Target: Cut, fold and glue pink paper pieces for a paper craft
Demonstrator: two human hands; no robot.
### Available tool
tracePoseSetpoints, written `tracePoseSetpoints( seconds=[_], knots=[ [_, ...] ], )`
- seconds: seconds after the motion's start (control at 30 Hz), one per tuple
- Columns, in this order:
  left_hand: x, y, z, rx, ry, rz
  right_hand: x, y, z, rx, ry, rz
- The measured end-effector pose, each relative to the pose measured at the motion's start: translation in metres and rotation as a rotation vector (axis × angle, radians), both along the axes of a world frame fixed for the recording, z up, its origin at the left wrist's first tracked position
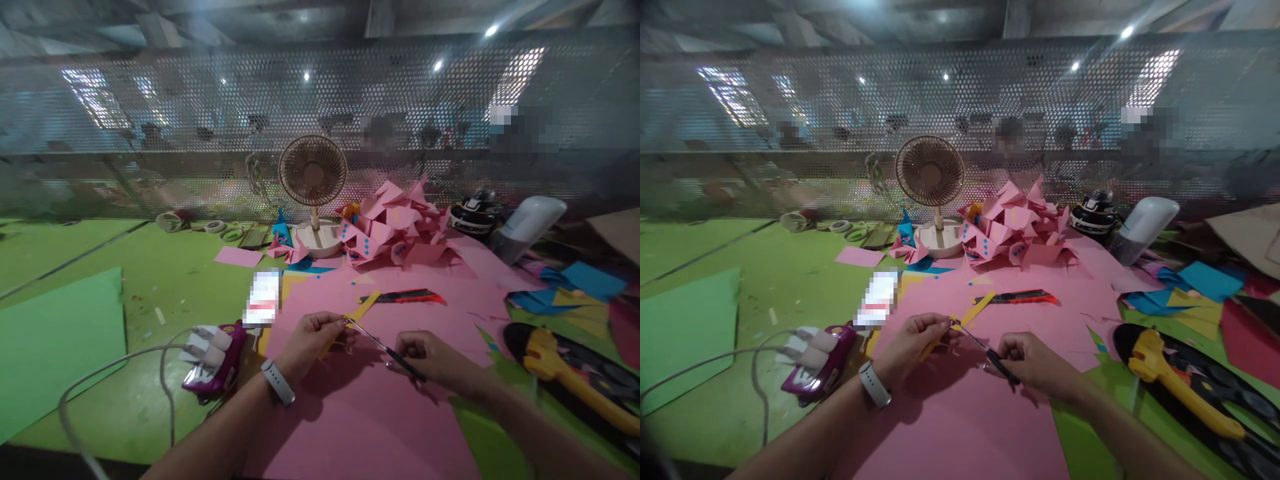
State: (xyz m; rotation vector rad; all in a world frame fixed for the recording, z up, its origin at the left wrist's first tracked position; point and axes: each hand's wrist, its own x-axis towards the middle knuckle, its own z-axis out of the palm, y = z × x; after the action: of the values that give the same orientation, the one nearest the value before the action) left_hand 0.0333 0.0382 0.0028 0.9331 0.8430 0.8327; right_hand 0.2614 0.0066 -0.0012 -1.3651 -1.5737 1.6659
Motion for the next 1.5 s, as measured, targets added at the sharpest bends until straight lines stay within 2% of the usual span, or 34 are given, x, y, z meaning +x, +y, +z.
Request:
tracePoseSetpoints(
  seconds=[0.13, 0.37, 0.57, 0.83, 1.2, 1.5],
  knots=[
    [-0.001, -0.001, 0.003, -0.002, 0.055, 0.007, 0.002, 0.002, -0.004, 0.006, -0.020, -0.018],
    [-0.001, 0.000, -0.001, 0.005, 0.060, 0.000, -0.001, 0.001, 0.003, 0.025, 0.009, -0.059],
    [-0.002, 0.001, 0.001, 0.038, 0.032, -0.001, 0.002, 0.001, 0.008, 0.062, -0.011, -0.024],
    [-0.002, -0.001, 0.004, 0.055, -0.010, -0.016, -0.001, 0.000, 0.004, 0.036, -0.007, 0.018],
    [-0.001, -0.001, 0.003, 0.040, -0.005, -0.028, -0.010, -0.006, 0.019, 0.026, -0.045, -0.020],
    [-0.001, -0.001, 0.000, 0.030, 0.001, -0.013, -0.008, -0.005, 0.012, 0.018, -0.067, -0.012]
  ],
)
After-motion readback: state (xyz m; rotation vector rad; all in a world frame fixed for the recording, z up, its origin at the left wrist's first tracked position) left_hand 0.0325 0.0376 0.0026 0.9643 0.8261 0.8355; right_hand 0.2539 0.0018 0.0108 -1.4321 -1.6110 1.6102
